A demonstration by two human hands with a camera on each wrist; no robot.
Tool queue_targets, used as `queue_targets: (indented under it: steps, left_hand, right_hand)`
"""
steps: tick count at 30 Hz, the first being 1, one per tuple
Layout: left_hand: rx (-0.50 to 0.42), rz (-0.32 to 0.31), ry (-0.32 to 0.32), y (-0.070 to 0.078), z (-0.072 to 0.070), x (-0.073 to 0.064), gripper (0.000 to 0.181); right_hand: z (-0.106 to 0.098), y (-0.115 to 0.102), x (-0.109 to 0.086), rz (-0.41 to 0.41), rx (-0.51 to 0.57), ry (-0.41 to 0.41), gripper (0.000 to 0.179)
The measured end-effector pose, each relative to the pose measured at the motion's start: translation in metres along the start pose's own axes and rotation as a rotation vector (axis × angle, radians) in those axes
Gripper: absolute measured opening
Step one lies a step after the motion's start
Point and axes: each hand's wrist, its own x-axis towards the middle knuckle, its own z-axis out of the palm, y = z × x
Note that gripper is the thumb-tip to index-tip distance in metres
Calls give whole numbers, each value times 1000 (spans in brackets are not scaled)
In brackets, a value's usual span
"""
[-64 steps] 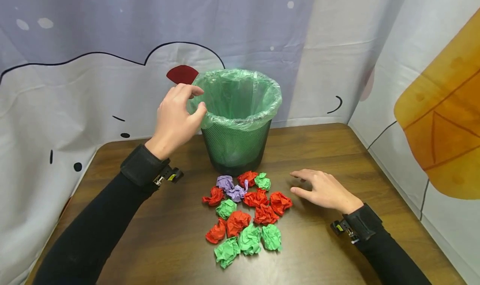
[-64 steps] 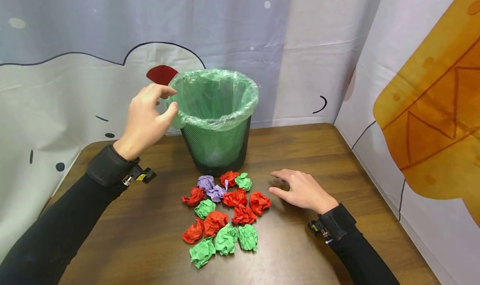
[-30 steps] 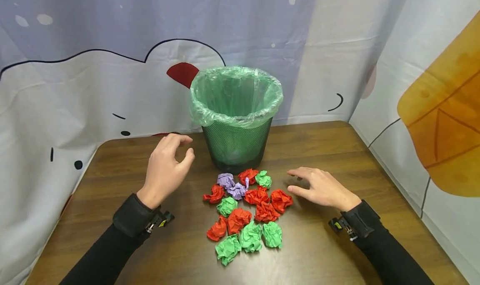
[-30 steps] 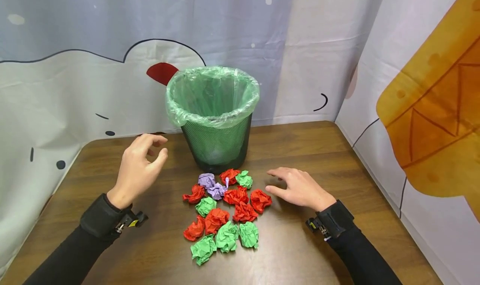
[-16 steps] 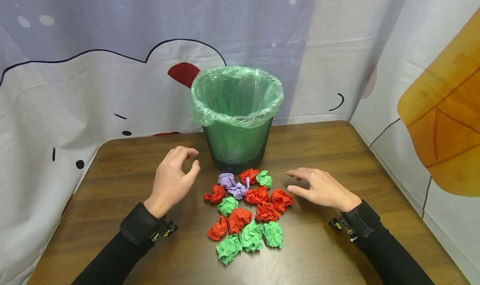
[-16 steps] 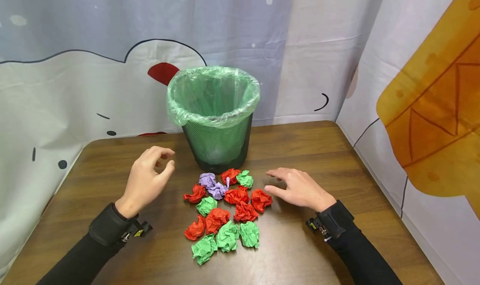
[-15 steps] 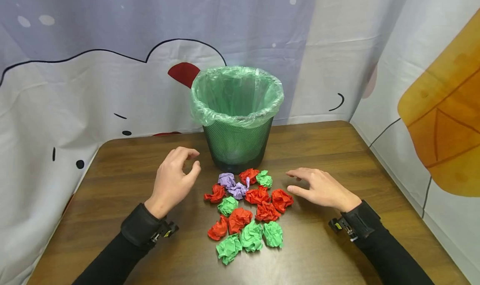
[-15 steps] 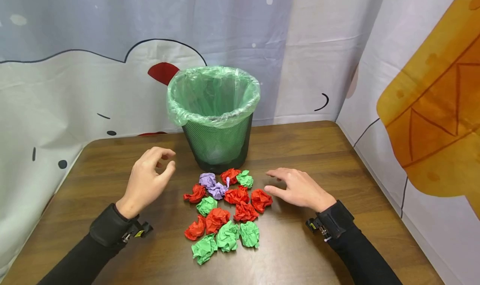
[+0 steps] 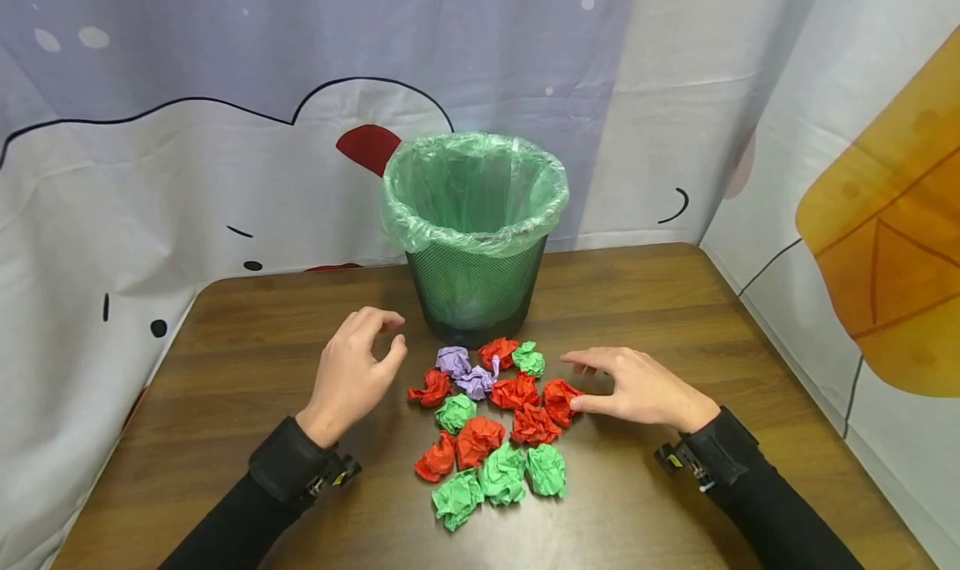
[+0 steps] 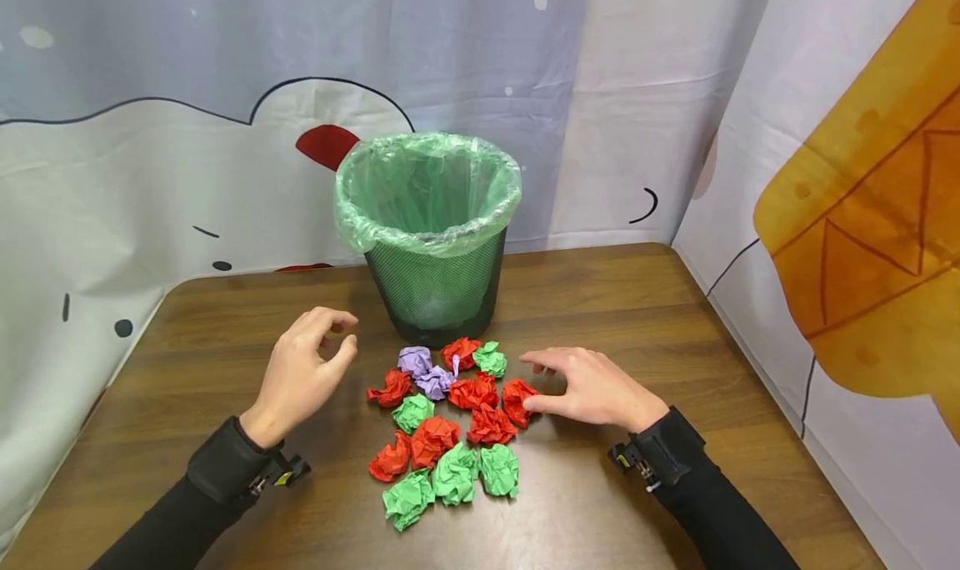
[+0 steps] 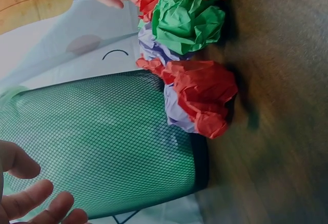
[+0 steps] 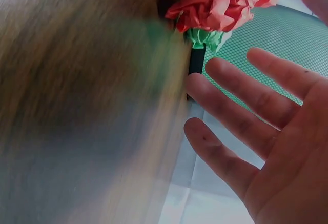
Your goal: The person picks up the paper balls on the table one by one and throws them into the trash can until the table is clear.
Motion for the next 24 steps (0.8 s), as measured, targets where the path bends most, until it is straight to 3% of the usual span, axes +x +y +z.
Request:
queue_targets:
  steps: [8, 15, 24]
  left_hand:
    - [3, -16, -4, -2, 2, -5, 20]
    - [13, -29, -2, -4, 3, -8, 20]
    - [8, -55, -22, -6, 5, -12, 20]
  right_hand:
    - [4, -9, 3, -39, -24, -42, 63]
    - [10, -14, 6, -92, -24, -63, 43]
    - [9, -14, 8, -68, 9, -50, 30]
